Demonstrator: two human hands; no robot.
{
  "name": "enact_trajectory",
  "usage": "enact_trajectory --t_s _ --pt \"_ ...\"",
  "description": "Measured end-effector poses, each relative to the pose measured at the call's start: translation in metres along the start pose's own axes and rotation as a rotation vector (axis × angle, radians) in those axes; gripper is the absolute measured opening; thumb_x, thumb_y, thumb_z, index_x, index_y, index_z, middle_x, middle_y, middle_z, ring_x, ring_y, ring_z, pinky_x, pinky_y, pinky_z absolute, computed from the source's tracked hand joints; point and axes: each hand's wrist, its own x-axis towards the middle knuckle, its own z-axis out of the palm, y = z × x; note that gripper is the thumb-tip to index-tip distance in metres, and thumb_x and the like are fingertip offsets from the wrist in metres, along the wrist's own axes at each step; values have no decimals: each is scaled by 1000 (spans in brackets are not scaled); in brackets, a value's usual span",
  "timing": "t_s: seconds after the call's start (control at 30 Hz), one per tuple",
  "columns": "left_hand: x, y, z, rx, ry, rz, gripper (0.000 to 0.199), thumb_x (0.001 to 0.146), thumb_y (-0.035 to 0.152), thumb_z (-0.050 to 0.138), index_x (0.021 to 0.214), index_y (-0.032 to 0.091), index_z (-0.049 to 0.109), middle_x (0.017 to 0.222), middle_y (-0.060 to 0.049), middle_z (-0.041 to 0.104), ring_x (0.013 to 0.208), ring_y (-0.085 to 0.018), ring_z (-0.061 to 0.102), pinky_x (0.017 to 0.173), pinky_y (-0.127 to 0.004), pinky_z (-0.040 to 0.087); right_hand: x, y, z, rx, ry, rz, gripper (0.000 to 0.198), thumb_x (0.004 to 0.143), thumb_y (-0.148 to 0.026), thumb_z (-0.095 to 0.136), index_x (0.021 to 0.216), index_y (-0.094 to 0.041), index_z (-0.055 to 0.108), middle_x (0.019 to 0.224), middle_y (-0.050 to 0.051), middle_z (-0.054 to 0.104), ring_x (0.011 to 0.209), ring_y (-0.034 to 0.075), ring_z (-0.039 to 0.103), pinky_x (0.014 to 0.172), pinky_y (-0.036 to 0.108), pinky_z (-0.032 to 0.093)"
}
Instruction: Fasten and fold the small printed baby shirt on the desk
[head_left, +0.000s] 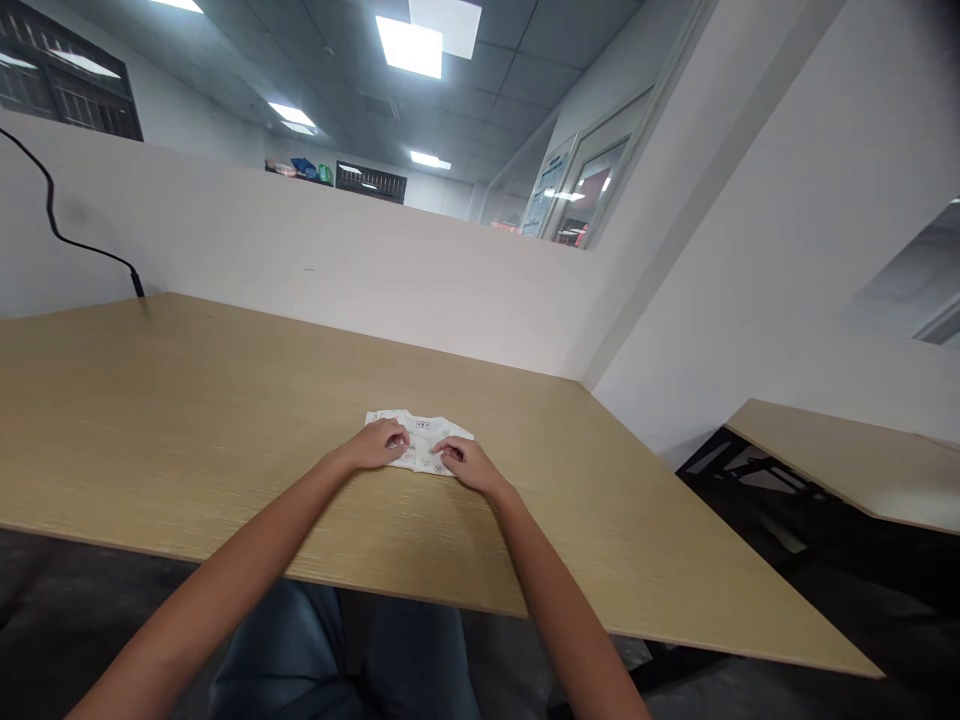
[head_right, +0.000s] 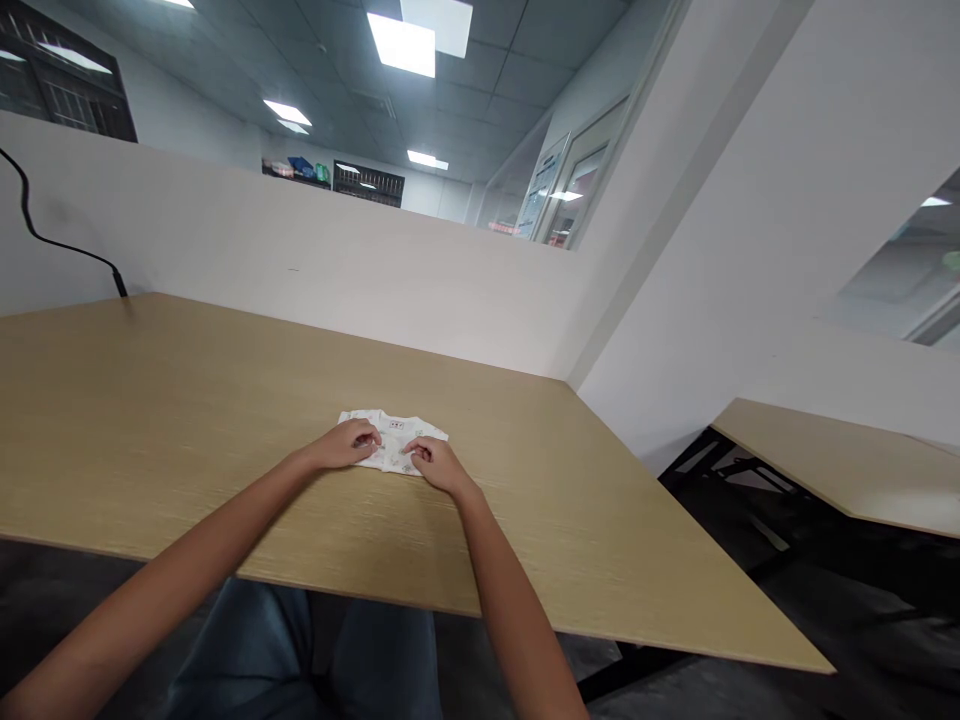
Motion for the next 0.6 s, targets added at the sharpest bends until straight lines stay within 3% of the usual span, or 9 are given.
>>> enact_trajectory --t_s 0.6 --pt "0 0 0 1 11 7 21 84 25 59 96 18 74 90 -6 70 83 -19 61 76 -28 45 0 0 0 -15 4 7 30 79 -21 55 99 -18 76 69 -2 52 65 13 42 63 25 33"
